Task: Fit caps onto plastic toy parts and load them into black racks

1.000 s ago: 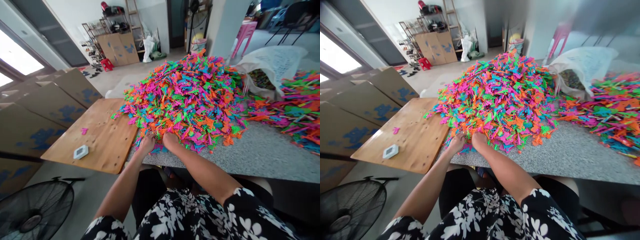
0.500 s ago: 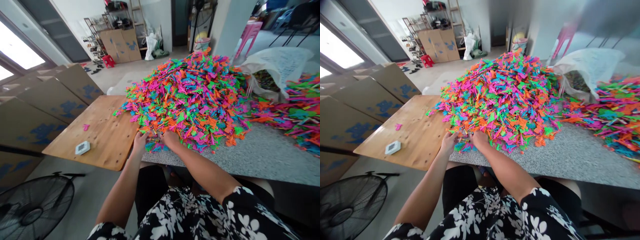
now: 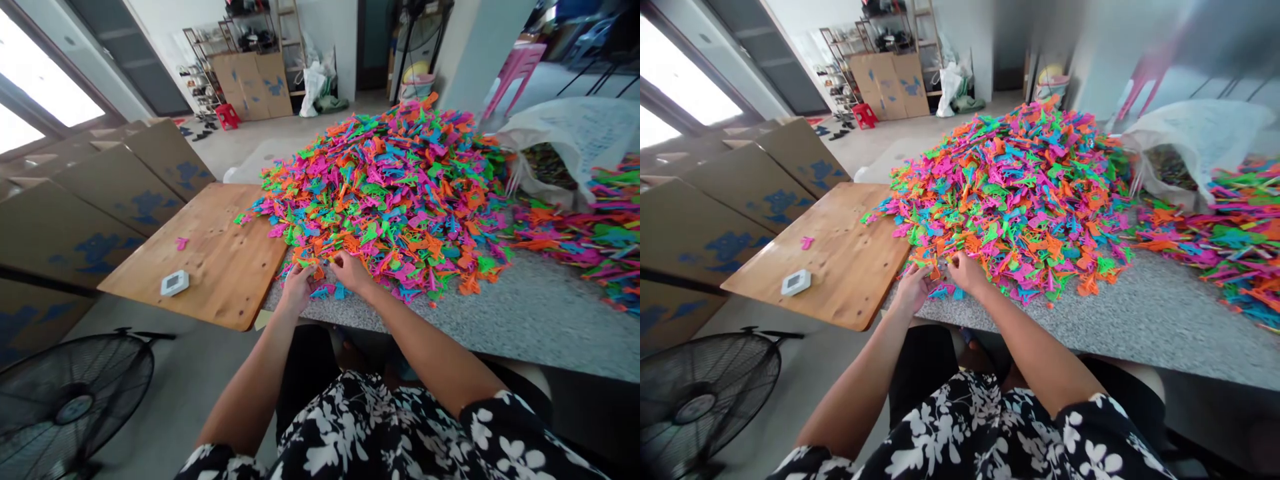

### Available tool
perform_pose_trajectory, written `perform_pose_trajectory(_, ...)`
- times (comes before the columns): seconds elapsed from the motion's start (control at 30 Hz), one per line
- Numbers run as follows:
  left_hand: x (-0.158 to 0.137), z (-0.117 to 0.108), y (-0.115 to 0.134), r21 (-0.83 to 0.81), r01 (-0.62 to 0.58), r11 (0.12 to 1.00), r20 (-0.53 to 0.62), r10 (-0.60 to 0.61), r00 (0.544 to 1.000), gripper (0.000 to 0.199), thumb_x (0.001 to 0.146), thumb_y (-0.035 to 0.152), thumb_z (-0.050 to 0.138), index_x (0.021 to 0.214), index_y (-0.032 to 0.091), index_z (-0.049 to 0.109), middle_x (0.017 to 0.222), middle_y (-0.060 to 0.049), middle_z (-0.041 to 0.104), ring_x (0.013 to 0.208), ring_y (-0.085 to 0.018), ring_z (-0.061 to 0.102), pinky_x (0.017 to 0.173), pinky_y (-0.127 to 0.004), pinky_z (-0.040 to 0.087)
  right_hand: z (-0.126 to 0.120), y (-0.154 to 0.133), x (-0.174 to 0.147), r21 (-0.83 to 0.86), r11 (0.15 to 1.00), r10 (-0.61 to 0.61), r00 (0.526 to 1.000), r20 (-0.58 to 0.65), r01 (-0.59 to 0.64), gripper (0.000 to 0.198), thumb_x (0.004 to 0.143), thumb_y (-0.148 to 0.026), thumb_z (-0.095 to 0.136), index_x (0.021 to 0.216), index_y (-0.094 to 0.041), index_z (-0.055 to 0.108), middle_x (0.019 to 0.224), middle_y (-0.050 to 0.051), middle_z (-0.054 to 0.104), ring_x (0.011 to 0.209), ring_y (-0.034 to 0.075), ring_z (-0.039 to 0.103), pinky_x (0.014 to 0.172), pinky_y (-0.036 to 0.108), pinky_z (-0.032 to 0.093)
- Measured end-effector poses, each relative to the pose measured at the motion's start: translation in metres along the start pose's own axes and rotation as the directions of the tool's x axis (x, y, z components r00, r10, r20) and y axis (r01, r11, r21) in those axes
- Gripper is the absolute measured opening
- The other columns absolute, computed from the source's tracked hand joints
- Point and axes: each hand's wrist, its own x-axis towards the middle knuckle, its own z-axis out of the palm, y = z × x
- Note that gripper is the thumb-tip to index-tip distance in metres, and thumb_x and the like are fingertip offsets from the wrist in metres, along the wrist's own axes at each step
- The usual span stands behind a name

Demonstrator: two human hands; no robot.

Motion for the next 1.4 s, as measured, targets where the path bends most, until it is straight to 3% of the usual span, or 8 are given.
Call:
perform_pose_trajectory(0.1, -0.006, 0.011, 0.002, -0.001, 0.003, 1.0, 0.063, -0.003, 0.998, 0.043, 0.071, 0.031, 0.09, 0.106, 0.018, 0.069, 0.092, -0.002, 0.077, 0.068, -0.015, 0.071, 0.054, -0.024, 0.055, -0.01, 0.005, -0.016, 0.385, 0.911, -0.158, 0.987, -0.012, 0.15, 0.025, 0.099, -0.034, 0.059, 0.117, -0.018, 0.067, 0.095, 0.004, 0.075, 0.084, 0.016, 0.07, 0.075, 0.026, 0.055)
perform_pose_trajectory(0.2, -0.008, 0.021, 0.002, -0.004, -0.004, 1.0, 0.11, 0.004, 0.994, 0.039, 0.073, 0.034, 0.09, 0.102, 0.016, 0.071, 0.091, -0.004, 0.077, 0.064, -0.013, 0.069, 0.046, -0.021, 0.049, -0.018, 0.009, -0.028, 0.556, 0.818, -0.17, 0.985, -0.016, 0.15, 0.03, 0.096, -0.044, 0.065, 0.116, -0.022, 0.071, 0.082, 0.0, 0.068, 0.064, 0.014, 0.061, 0.056, 0.025, 0.05)
perform_pose_trajectory(0.63, -0.018, 0.046, 0.005, 0.097, -0.025, 0.995, 0.209, 0.004, 0.978, 0.045, 0.068, 0.041, 0.095, 0.098, 0.015, 0.075, 0.09, -0.005, 0.078, 0.062, -0.012, 0.066, 0.043, -0.021, 0.048, -0.04, 0.019, -0.053, 0.826, 0.563, -0.1, 0.99, 0.096, -0.023, 0.039, 0.087, -0.058, 0.075, 0.082, -0.02, 0.067, 0.07, -0.003, 0.057, 0.051, 0.01, 0.049, 0.043, 0.024, 0.043)
perform_pose_trajectory(0.77, -0.02, 0.05, 0.005, 0.083, 0.034, 0.996, 0.207, -0.051, 0.977, 0.045, 0.067, 0.041, 0.096, 0.097, 0.015, 0.076, 0.087, -0.005, 0.078, 0.062, -0.012, 0.066, 0.042, -0.02, 0.045, -0.044, 0.022, -0.057, 0.898, 0.421, -0.084, 0.979, 0.184, -0.132, 0.039, 0.084, -0.056, 0.08, 0.086, -0.02, 0.064, 0.07, -0.005, 0.054, 0.049, 0.008, 0.044, 0.04, 0.022, 0.039)
perform_pose_trajectory(0.9, -0.021, 0.054, 0.004, 0.115, 0.049, 0.992, 0.191, -0.07, 0.979, 0.048, 0.065, 0.042, 0.097, 0.098, 0.015, 0.077, 0.085, -0.005, 0.077, 0.062, -0.012, 0.066, 0.042, -0.02, 0.046, -0.048, 0.021, -0.062, 0.911, 0.374, -0.051, 0.977, 0.209, -0.176, 0.042, 0.08, -0.056, 0.083, 0.087, -0.021, 0.061, 0.067, -0.007, 0.051, 0.048, 0.008, 0.041, 0.038, 0.022, 0.036)
perform_pose_trajectory(1.03, -0.023, 0.059, 0.003, 0.154, 0.022, 0.988, 0.207, -0.054, 0.977, 0.045, 0.064, 0.044, 0.097, 0.091, 0.014, 0.077, 0.084, -0.005, 0.077, 0.061, -0.012, 0.065, 0.045, -0.022, 0.05, -0.051, 0.023, -0.068, 0.895, 0.415, -0.051, 0.978, 0.201, -0.163, 0.043, 0.082, -0.06, 0.08, 0.089, -0.022, 0.061, 0.065, -0.007, 0.05, 0.047, 0.009, 0.04, 0.039, 0.023, 0.036)
perform_pose_trajectory(1.3, -0.022, 0.067, -0.005, 0.174, -0.001, 0.985, 0.121, -0.02, 0.992, 0.049, 0.06, 0.046, 0.098, 0.092, 0.015, 0.077, 0.085, -0.006, 0.077, 0.065, -0.014, 0.068, 0.05, -0.023, 0.052, -0.061, 0.028, -0.076, 0.635, 0.772, -0.095, 0.991, 0.092, 0.015, 0.053, 0.094, -0.071, 0.062, 0.074, -0.023, 0.056, 0.058, -0.005, 0.052, 0.043, 0.011, 0.049, 0.042, 0.026, 0.04)
perform_pose_trajectory(1.4, -0.023, 0.073, -0.016, 0.179, 0.014, 0.984, 0.101, -0.033, 0.994, 0.049, 0.06, 0.047, 0.097, 0.093, 0.017, 0.077, 0.086, -0.005, 0.077, 0.065, -0.014, 0.067, 0.049, -0.022, 0.049, -0.065, 0.031, -0.078, 0.592, 0.806, -0.085, 0.987, 0.139, -0.014, 0.052, 0.093, -0.07, 0.064, 0.074, -0.022, 0.056, 0.058, -0.005, 0.052, 0.044, 0.012, 0.051, 0.042, 0.026, 0.042)
